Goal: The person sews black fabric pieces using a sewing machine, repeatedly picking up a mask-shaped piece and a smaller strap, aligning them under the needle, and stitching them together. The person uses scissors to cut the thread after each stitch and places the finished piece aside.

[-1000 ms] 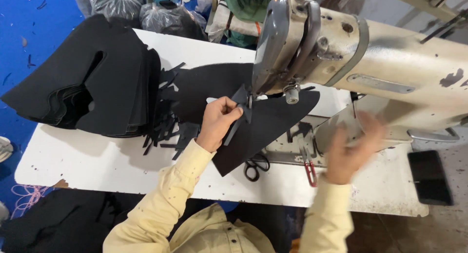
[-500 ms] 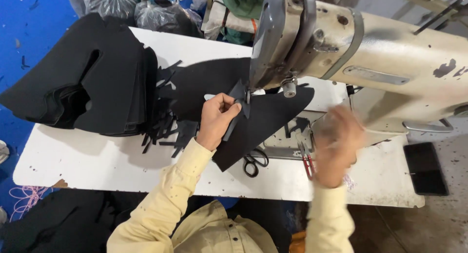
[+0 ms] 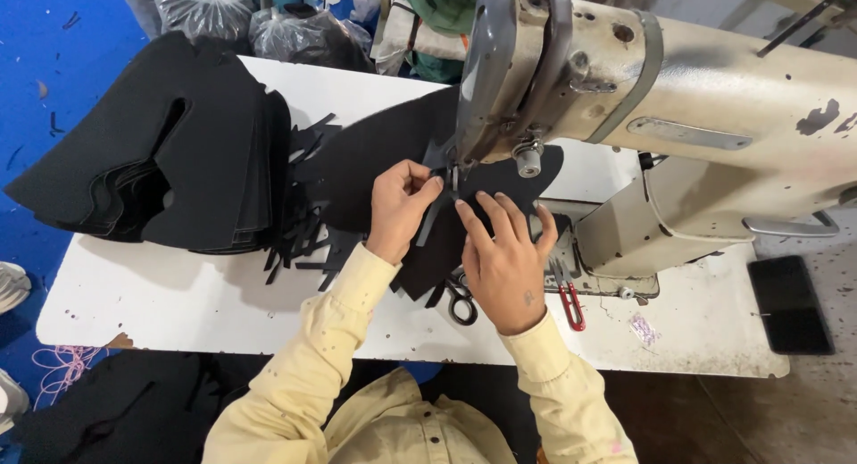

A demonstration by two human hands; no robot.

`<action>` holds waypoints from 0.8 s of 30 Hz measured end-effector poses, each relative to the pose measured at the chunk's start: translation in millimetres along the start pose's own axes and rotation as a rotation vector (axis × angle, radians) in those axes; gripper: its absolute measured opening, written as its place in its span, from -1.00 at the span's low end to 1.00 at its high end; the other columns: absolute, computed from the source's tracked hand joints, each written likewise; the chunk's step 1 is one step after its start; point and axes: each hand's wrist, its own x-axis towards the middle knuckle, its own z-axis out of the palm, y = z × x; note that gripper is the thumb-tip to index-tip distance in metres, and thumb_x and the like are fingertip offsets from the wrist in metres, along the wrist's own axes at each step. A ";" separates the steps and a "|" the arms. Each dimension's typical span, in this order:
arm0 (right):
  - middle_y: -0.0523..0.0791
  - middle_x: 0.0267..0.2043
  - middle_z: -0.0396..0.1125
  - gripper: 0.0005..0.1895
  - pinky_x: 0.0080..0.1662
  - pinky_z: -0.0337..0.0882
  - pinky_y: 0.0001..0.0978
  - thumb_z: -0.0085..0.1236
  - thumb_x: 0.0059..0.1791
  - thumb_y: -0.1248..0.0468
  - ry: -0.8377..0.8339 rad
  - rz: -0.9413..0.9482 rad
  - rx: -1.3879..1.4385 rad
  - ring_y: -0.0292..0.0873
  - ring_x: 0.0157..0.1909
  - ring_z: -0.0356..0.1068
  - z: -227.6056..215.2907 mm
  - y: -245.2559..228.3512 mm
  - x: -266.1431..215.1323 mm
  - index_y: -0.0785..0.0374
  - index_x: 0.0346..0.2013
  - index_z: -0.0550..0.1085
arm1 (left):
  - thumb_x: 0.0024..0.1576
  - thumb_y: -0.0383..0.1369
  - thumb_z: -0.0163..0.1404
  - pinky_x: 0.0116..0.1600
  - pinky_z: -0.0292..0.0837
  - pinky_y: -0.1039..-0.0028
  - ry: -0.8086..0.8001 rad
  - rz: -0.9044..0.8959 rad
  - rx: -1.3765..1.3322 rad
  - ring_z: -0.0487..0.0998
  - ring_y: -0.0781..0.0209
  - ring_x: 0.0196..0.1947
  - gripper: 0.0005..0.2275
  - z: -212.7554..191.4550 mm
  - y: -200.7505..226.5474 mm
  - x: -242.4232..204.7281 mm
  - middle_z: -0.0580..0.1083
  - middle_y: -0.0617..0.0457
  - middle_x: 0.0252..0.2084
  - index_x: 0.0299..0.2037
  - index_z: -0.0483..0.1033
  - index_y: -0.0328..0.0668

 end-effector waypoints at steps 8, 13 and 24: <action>-0.09 0.19 0.35 -0.57 0.32 0.05 0.17 0.11 0.00 0.35 -0.003 0.015 -0.004 -0.06 0.28 0.29 9.1 3.5 5.8 0.12 0.19 0.47 | 0.13 -0.52 0.15 -0.32 0.36 0.61 0.038 0.031 0.102 0.43 0.50 -0.45 -0.93 4.0 5.3 14.5 0.48 0.17 -0.46 -0.34 0.53 -0.38; -0.08 0.22 0.34 -0.57 0.29 0.10 0.13 0.15 -0.01 0.32 -0.053 0.027 0.099 -0.04 0.31 0.28 -0.7 35.9 -2.9 0.10 0.17 0.48 | 0.11 -0.50 0.17 -0.33 0.38 0.59 0.092 0.069 0.190 0.45 0.48 -0.47 -0.91 4.9 5.1 15.1 0.51 0.14 -0.47 -0.34 0.53 -0.39; 0.07 0.40 0.04 -0.24 0.45 0.23 -0.17 0.02 -0.11 0.68 0.344 0.342 -0.169 0.10 0.45 0.12 -30.7 200.6 -94.5 0.36 0.37 0.13 | 0.14 -0.47 0.17 -0.34 0.37 0.58 0.118 0.114 0.252 0.43 0.46 -0.49 -0.89 5.2 5.4 14.0 0.50 0.12 -0.47 -0.32 0.51 -0.38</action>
